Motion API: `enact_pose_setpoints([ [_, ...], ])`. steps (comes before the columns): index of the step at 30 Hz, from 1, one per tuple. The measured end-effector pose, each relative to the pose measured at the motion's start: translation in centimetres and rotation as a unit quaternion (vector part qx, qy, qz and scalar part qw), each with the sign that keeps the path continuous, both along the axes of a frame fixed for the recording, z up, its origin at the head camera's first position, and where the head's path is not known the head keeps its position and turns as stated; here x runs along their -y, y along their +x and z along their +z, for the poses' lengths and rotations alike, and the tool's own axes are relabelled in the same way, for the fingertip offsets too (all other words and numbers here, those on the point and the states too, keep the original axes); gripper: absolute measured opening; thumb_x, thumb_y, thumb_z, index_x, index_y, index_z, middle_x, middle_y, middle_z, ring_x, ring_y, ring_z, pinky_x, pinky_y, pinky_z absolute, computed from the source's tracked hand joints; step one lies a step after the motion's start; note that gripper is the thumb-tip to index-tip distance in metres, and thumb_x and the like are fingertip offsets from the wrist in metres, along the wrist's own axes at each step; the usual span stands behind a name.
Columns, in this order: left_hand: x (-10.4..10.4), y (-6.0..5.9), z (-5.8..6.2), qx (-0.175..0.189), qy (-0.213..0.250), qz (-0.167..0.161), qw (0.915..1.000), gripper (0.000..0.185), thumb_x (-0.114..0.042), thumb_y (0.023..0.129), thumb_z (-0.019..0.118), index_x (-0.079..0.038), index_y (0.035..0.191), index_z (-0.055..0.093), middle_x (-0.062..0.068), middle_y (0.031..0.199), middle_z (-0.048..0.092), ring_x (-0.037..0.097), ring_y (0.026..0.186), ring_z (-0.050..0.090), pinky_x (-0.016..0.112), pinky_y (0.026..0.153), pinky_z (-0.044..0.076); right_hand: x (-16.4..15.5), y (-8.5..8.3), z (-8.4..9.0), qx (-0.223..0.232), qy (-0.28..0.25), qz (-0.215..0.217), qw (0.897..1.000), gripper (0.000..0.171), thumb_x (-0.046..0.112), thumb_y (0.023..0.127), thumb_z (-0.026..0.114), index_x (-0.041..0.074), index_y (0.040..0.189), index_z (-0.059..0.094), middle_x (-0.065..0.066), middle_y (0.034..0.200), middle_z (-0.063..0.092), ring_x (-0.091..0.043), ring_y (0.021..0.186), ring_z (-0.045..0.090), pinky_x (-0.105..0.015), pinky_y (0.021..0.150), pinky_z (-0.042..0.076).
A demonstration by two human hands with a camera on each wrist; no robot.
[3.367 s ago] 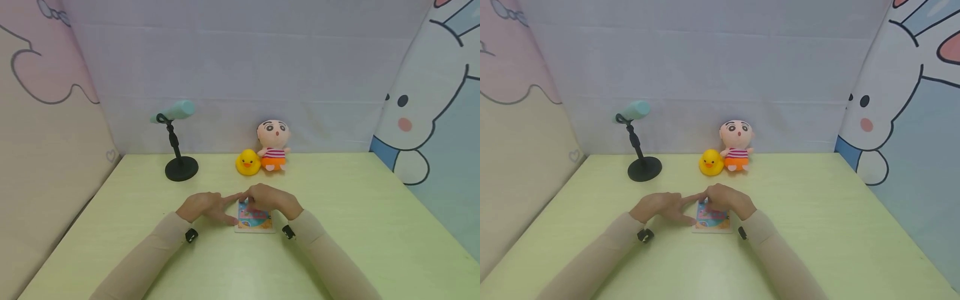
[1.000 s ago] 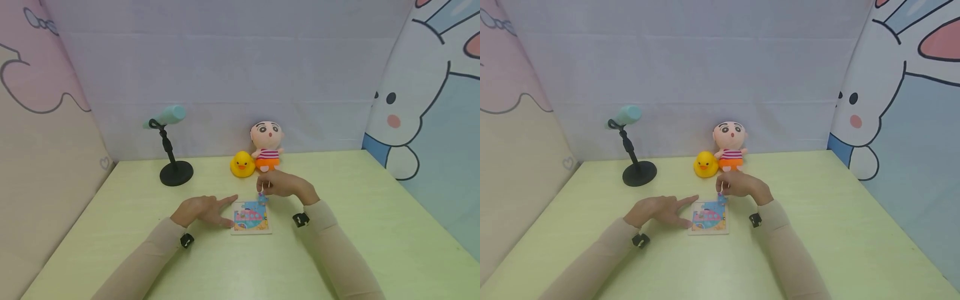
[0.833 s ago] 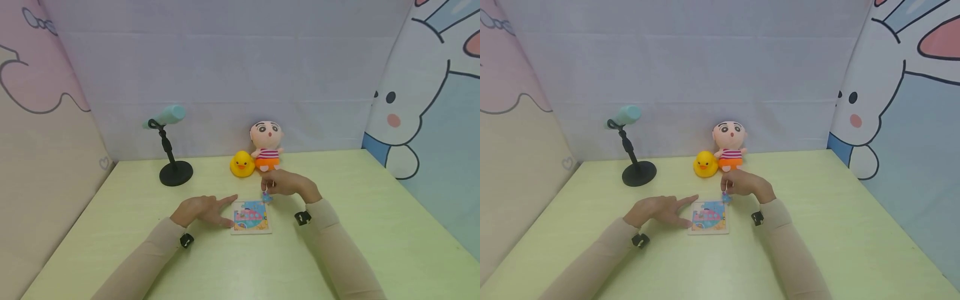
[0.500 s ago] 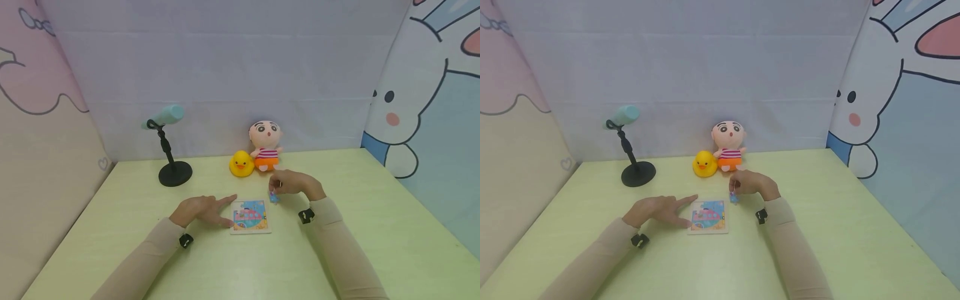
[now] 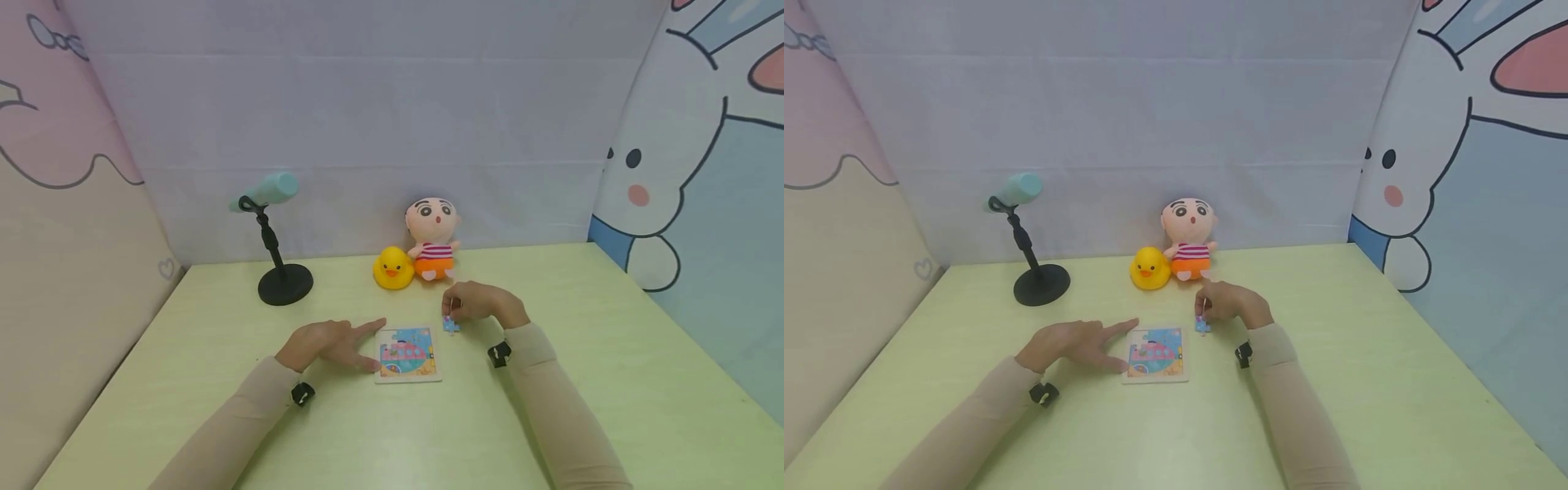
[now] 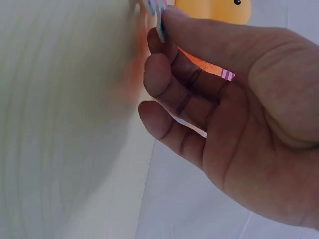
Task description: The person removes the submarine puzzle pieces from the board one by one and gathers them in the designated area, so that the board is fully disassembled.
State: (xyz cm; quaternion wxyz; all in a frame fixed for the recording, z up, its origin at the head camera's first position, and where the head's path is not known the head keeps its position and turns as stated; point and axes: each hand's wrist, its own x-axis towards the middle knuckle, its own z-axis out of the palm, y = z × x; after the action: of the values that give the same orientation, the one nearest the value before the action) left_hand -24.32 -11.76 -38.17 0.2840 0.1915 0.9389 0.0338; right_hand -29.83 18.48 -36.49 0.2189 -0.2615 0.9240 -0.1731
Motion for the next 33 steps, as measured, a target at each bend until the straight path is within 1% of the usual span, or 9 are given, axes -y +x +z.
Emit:
enact_pose_setpoints([
  [6, -0.11, 0.08, 0.0, -0.002, 0.007, 0.004, 1.0, 0.09, -0.072, 0.085, 0.061, -0.044, 0.159, 0.018, 0.021, 0.146, 0.047, 0.038, 0.126, 0.051, 0.061, 0.099, 0.041, -0.03, -0.04, -0.31, -0.012, 0.001, 0.01, 1.0, 0.004, 0.006, 0.094, 0.067, 0.009, 0.098, 0.068, -0.002, 0.092, 0.063, -0.017, 0.08, 0.055, -0.03, 0.075, 0.047],
  [13, -0.08, 0.08, -0.07, -0.002, 0.009, 0.0, 1.0, 0.091, -0.072, 0.084, 0.061, -0.043, 0.159, 0.018, 0.021, 0.148, 0.045, 0.039, 0.128, 0.05, 0.062, 0.099, 0.04, 0.06, 0.02, -0.39, -0.011, 0.005, 0.008, 1.0, 0.003, 0.007, 0.096, 0.066, 0.009, 0.099, 0.067, -0.002, 0.095, 0.063, -0.017, 0.082, 0.055, -0.031, 0.077, 0.048],
  [23, -0.05, 0.11, -0.13, -0.006, 0.005, 0.003, 1.0, 0.091, -0.073, 0.084, 0.061, -0.044, 0.159, 0.019, 0.02, 0.144, 0.049, 0.037, 0.123, 0.053, 0.061, 0.096, 0.043, 0.28, -0.1, -0.68, -0.014, 0.008, 0.018, 1.0, 0.005, 0.009, 0.097, 0.065, 0.013, 0.099, 0.068, -0.001, 0.096, 0.064, -0.017, 0.083, 0.055, -0.031, 0.077, 0.048],
  [33, -0.2, 0.22, 0.06, -0.004, 0.005, 0.007, 1.0, 0.091, -0.072, 0.084, 0.061, -0.044, 0.159, 0.018, 0.021, 0.147, 0.046, 0.039, 0.125, 0.052, 0.062, 0.097, 0.042, 0.87, 0.17, -0.22, -0.01, 0.008, 0.021, 1.0, 0.01, 0.006, 0.099, 0.062, 0.013, 0.097, 0.07, -0.001, 0.092, 0.063, -0.017, 0.079, 0.054, -0.03, 0.073, 0.047],
])
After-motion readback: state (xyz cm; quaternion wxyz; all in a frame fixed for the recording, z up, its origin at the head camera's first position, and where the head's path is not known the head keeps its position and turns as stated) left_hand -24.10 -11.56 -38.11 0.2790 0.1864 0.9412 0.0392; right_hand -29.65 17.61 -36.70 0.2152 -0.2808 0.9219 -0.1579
